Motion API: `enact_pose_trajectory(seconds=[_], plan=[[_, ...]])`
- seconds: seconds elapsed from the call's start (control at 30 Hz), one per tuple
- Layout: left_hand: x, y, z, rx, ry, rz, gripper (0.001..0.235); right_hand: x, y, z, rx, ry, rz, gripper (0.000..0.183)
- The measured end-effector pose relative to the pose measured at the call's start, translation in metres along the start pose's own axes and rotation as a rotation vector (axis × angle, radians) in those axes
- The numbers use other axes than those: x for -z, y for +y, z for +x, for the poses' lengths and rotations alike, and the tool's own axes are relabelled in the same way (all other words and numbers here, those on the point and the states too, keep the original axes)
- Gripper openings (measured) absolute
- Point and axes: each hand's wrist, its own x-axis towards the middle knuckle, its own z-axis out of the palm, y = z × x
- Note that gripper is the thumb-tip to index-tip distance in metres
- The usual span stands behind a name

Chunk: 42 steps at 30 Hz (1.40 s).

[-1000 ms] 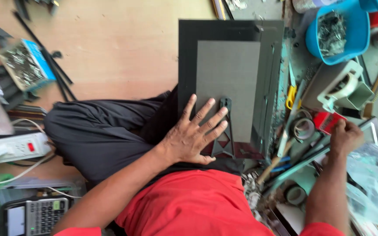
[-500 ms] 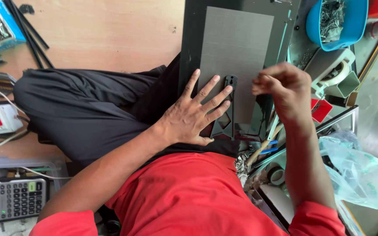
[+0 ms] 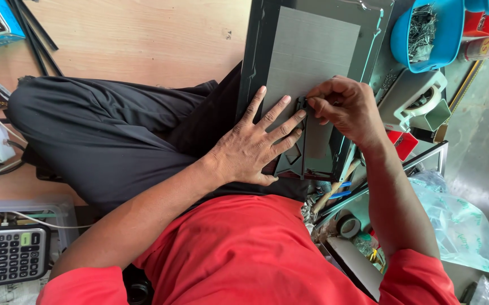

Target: The person sits on the floor with a picture frame on their lap, measures the frame's back with a steel ruler, marks a position, drills into the frame with a cordless drill, and fastens a metal ring hanger to the frame's back by hand, tightening it at the end.

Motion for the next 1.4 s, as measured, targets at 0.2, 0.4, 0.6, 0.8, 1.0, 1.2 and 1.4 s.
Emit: enact_pose_trajectory(seconds=[0.2,0.4,0.6,0.8,1.0,1.2,1.4], plan=[[-0.003,0.000,0.000,0.006,-0.005,0.016,0.106,0.001,-0.003,0.005,-0.086,-0.017,-0.075,0.014],[0.001,0.000,0.001,0.005,-0.008,0.015,0.105,-0.002,-0.004,0.007,-0.085,-0.003,-0.073,0.014],[0.005,0.001,0.000,0.007,0.012,-0.030,0.103,0.001,-0.002,0.005,-0.078,-0.011,-0.063,0.013],[0.010,0.001,0.000,0.008,0.002,-0.036,0.100,0.001,0.000,0.004,-0.079,-0.014,0.007,0.014],[0.012,0.002,-0.001,0.003,0.036,-0.075,0.100,0.002,-0.008,0.007,-0.104,-0.023,-0.042,0.014],[0.015,-0.001,-0.002,-0.026,0.072,-0.127,0.103,0.024,0.018,-0.010,0.091,0.152,0.320,0.014],[0.005,-0.002,-0.002,-0.035,0.101,-0.147,0.108,0.045,0.156,-0.046,0.033,0.885,0.475,0.013]])
